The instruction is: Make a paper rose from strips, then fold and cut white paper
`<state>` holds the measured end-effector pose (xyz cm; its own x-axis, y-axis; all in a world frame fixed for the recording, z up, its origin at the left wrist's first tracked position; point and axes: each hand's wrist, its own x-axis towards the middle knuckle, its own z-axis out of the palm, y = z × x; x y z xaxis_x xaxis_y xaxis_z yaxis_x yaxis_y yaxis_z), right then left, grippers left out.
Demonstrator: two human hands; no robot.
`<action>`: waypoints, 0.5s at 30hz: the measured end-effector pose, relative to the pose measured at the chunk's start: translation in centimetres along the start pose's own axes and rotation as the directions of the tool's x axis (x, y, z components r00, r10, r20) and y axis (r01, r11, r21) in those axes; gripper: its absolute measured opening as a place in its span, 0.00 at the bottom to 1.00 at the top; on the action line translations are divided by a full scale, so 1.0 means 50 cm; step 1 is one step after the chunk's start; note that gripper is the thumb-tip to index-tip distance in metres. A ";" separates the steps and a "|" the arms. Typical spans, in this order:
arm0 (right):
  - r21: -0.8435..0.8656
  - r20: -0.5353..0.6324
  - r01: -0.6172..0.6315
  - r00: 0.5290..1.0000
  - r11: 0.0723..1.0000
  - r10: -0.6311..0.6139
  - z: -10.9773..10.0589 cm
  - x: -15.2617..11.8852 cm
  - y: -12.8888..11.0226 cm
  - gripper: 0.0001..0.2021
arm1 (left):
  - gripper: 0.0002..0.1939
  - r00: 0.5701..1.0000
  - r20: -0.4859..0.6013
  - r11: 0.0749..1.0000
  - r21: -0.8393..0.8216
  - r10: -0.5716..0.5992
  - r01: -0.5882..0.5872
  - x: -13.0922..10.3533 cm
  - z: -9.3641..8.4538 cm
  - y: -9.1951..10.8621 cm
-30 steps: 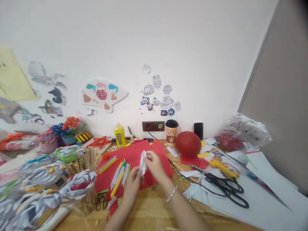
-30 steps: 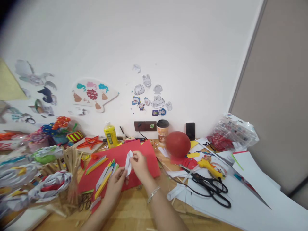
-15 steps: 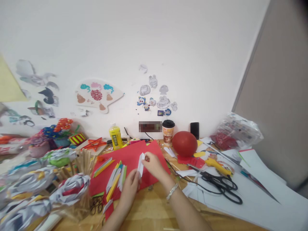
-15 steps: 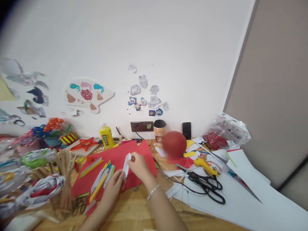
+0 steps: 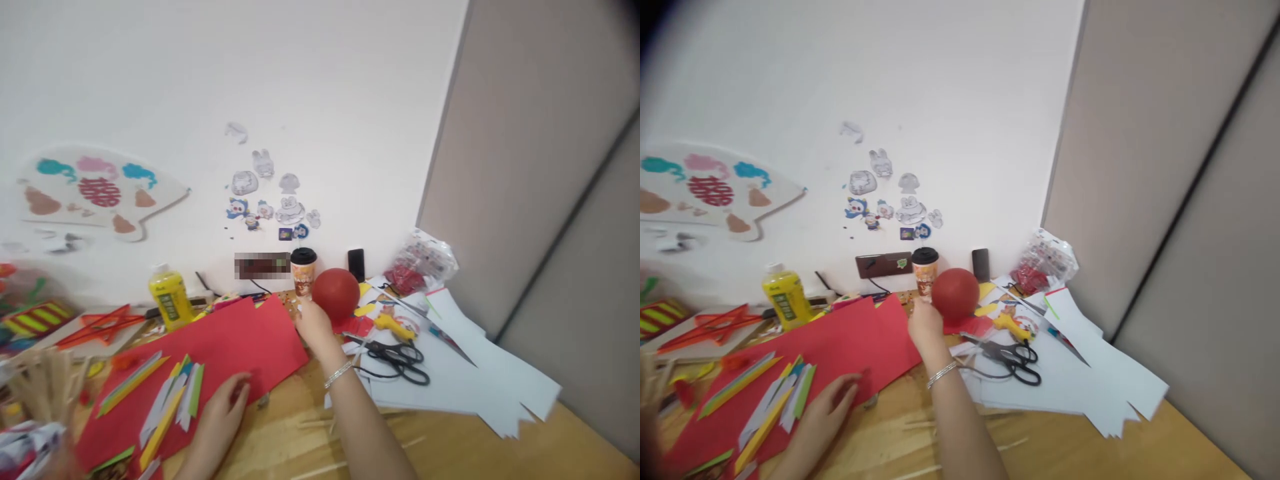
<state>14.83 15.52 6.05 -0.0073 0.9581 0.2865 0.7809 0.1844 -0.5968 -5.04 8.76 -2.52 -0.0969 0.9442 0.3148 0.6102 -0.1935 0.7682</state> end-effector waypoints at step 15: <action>-0.513 -0.127 -0.348 0.935 0.784 0.332 -0.240 -0.257 0.256 0.15 | 0.14 0.979 0.152 0.971 0.175 0.139 -0.165 0.008 0.003 0.001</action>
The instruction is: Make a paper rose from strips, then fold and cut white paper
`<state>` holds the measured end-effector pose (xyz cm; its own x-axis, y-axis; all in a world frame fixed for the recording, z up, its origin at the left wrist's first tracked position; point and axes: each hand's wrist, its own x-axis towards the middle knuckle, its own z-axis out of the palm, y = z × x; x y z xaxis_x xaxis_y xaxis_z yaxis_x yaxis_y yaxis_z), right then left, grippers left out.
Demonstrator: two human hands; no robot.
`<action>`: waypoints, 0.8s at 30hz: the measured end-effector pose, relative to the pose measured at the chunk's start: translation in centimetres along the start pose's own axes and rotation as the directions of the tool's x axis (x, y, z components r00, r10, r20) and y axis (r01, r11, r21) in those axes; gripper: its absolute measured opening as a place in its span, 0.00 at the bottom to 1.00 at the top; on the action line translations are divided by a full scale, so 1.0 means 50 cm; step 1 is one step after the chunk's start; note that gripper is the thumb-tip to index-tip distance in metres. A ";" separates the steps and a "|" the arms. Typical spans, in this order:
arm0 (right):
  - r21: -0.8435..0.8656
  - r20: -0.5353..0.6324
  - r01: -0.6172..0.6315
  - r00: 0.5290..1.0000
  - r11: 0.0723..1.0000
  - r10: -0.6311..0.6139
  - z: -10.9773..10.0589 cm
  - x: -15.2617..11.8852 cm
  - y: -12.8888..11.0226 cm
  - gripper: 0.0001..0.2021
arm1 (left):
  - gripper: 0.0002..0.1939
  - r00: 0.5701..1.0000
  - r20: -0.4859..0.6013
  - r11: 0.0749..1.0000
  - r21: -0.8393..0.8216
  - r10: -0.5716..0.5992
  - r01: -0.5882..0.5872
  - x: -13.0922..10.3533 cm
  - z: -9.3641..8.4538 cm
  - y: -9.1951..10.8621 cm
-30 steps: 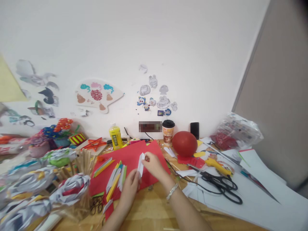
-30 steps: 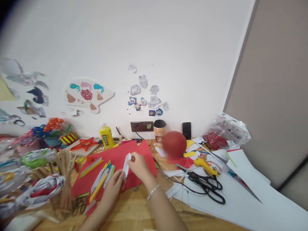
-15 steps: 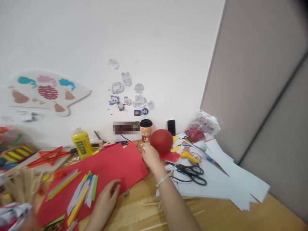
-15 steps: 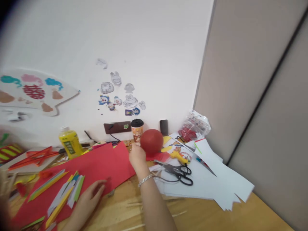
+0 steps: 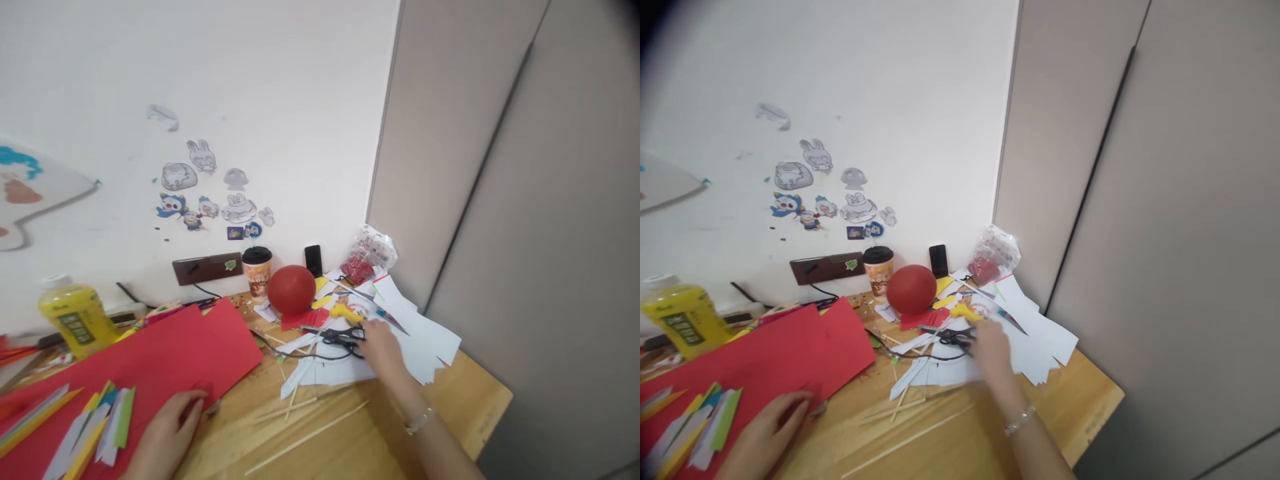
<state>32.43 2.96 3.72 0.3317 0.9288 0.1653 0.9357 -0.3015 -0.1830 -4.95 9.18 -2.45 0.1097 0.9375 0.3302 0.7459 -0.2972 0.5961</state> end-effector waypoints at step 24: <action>-0.366 0.231 0.146 0.971 0.919 -0.062 -0.034 0.011 0.214 0.12 | 0.12 1.000 -0.003 1.000 0.000 0.024 -0.024 0.002 -0.004 0.011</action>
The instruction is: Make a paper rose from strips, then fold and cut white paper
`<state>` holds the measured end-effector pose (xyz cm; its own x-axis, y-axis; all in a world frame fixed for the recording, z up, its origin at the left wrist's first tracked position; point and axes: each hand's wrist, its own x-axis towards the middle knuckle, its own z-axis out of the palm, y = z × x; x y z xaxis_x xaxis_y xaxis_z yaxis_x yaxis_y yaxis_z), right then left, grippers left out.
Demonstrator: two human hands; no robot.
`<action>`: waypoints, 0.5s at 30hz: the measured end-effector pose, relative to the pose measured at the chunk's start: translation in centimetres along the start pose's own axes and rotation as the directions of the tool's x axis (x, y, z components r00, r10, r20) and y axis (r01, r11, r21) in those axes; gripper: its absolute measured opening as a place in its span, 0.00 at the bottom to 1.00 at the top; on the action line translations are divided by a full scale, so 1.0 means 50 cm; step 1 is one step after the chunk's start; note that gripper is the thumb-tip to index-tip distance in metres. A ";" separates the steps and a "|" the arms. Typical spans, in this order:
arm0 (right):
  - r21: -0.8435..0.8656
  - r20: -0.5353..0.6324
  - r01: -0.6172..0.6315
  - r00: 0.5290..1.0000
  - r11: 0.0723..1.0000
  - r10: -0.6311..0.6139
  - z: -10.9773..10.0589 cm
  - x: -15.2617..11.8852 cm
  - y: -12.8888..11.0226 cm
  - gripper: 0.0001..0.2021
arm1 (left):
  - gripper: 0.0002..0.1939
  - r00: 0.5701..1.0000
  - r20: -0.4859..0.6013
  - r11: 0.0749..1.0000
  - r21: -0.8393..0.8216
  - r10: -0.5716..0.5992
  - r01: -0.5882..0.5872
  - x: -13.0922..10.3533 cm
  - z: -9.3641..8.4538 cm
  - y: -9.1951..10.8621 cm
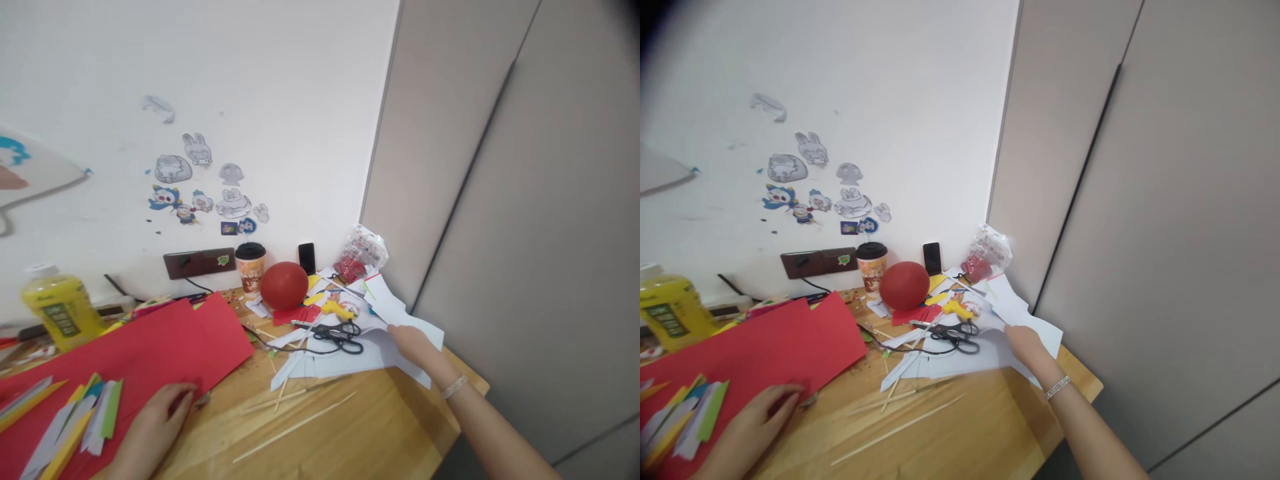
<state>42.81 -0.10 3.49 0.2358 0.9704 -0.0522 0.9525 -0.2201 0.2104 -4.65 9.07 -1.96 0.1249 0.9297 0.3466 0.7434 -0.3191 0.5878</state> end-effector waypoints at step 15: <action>0.090 -0.082 0.043 0.996 0.995 -0.036 0.091 -0.070 -0.004 0.24 | 0.13 1.000 0.017 1.000 -0.007 -0.003 0.003 0.000 -0.003 0.004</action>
<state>42.66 -3.92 -0.83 0.1847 0.9826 0.0204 0.9753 -0.1858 0.1193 -4.61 8.96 -1.72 0.1334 0.9337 0.3323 0.7393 -0.3171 0.5941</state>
